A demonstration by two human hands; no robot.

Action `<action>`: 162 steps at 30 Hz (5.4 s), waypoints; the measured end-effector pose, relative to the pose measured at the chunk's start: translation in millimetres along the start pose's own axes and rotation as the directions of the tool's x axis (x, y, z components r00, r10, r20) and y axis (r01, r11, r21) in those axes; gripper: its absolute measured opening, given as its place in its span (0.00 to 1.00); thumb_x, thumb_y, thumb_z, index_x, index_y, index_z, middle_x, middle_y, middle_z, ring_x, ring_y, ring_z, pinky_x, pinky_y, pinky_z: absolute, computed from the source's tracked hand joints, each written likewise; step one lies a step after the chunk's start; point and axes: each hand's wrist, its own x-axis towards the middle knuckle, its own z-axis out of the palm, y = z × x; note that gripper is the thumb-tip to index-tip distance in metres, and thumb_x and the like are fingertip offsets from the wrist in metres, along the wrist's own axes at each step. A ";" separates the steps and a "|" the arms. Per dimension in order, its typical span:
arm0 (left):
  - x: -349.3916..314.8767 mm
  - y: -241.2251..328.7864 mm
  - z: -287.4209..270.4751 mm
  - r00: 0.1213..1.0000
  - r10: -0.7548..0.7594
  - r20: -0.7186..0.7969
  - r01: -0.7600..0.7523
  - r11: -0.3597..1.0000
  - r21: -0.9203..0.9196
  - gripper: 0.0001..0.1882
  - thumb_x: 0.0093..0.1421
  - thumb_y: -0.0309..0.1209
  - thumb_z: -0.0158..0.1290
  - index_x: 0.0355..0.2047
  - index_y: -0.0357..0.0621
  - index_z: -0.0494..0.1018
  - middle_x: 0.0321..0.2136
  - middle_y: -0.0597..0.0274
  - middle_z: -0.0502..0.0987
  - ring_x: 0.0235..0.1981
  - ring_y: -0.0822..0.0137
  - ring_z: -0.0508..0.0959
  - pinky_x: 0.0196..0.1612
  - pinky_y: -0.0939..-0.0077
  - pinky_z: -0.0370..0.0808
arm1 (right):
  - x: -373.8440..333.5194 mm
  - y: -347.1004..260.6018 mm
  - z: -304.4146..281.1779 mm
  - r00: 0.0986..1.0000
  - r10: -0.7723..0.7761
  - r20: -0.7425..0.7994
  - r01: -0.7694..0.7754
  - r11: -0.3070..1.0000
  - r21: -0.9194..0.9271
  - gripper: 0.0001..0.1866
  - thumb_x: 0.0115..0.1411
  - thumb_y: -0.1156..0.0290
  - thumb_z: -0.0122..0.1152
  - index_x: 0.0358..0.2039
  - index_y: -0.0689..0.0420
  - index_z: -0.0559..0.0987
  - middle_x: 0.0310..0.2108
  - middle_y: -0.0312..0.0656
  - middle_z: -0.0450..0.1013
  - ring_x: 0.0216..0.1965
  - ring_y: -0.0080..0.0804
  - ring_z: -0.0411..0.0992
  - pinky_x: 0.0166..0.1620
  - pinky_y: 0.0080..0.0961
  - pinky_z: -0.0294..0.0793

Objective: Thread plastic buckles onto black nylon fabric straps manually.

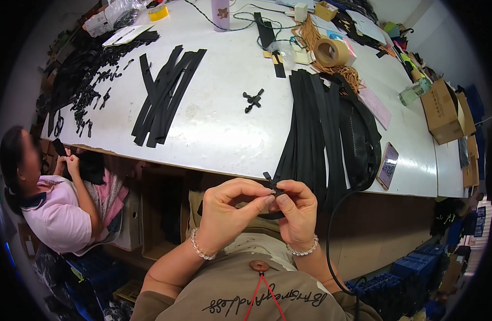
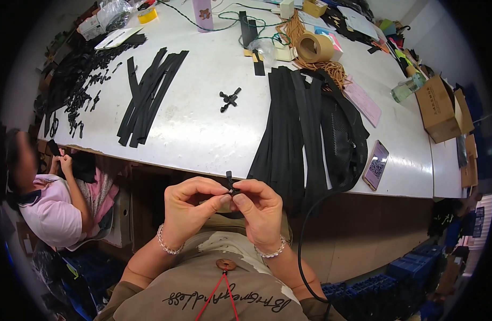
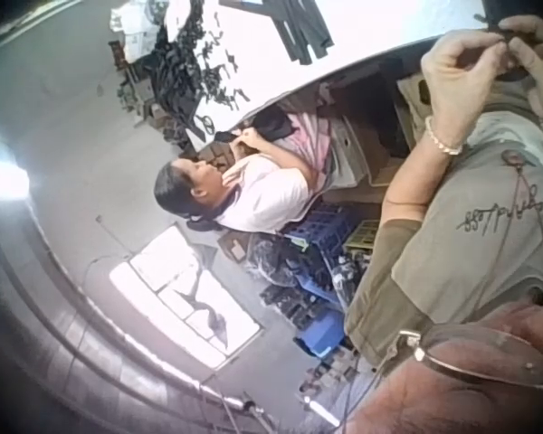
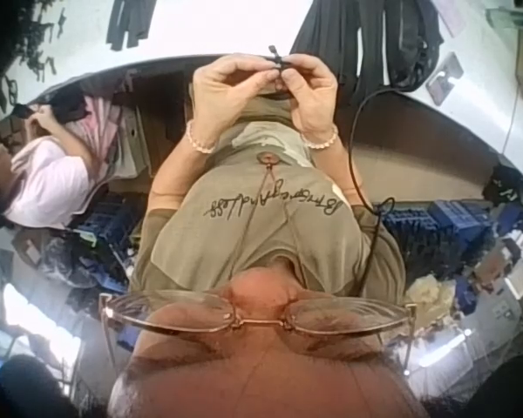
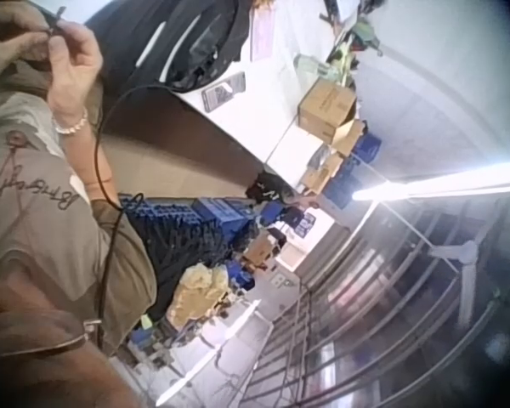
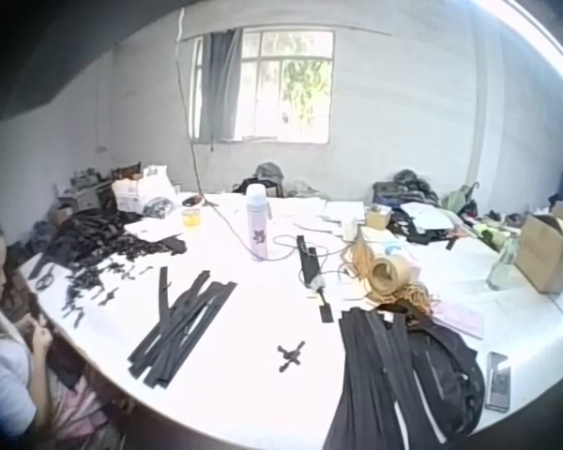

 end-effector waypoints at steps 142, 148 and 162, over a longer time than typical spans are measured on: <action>0.1 -23.7 -30.2 0.960 0.009 0.280 0.019 0.995 -0.095 0.08 0.53 0.17 0.53 0.35 0.37 0.75 0.30 0.64 0.75 0.30 0.79 0.72 0.32 0.87 0.69 | 0.8 -22.9 -0.7 0.963 0.154 0.223 -0.011 0.845 -0.534 0.04 0.55 0.80 0.54 0.24 0.64 0.73 0.23 0.34 0.66 0.21 0.14 0.60 0.23 0.13 0.57; -1.9 -22.5 -32.7 0.945 0.025 0.328 0.002 0.997 -0.081 0.07 0.53 0.18 0.53 0.34 0.37 0.75 0.29 0.65 0.74 0.30 0.79 0.72 0.31 0.87 0.69 | -6.9 -12.6 -4.6 0.972 0.161 0.170 -0.079 0.910 -0.408 0.03 0.57 0.79 0.54 0.27 0.65 0.72 0.21 0.32 0.65 0.18 0.13 0.61 0.20 0.11 0.58; -15.3 -19.7 -35.7 0.962 -0.078 0.263 0.113 0.986 -0.121 0.07 0.48 0.17 0.59 0.29 0.36 0.75 0.29 0.63 0.77 0.30 0.77 0.75 0.35 0.83 0.73 | -11.4 -7.3 -5.8 0.949 -0.067 0.310 0.220 0.841 -0.494 0.02 0.54 0.80 0.57 0.28 0.65 0.75 0.28 0.41 0.70 0.20 0.21 0.69 0.23 0.15 0.67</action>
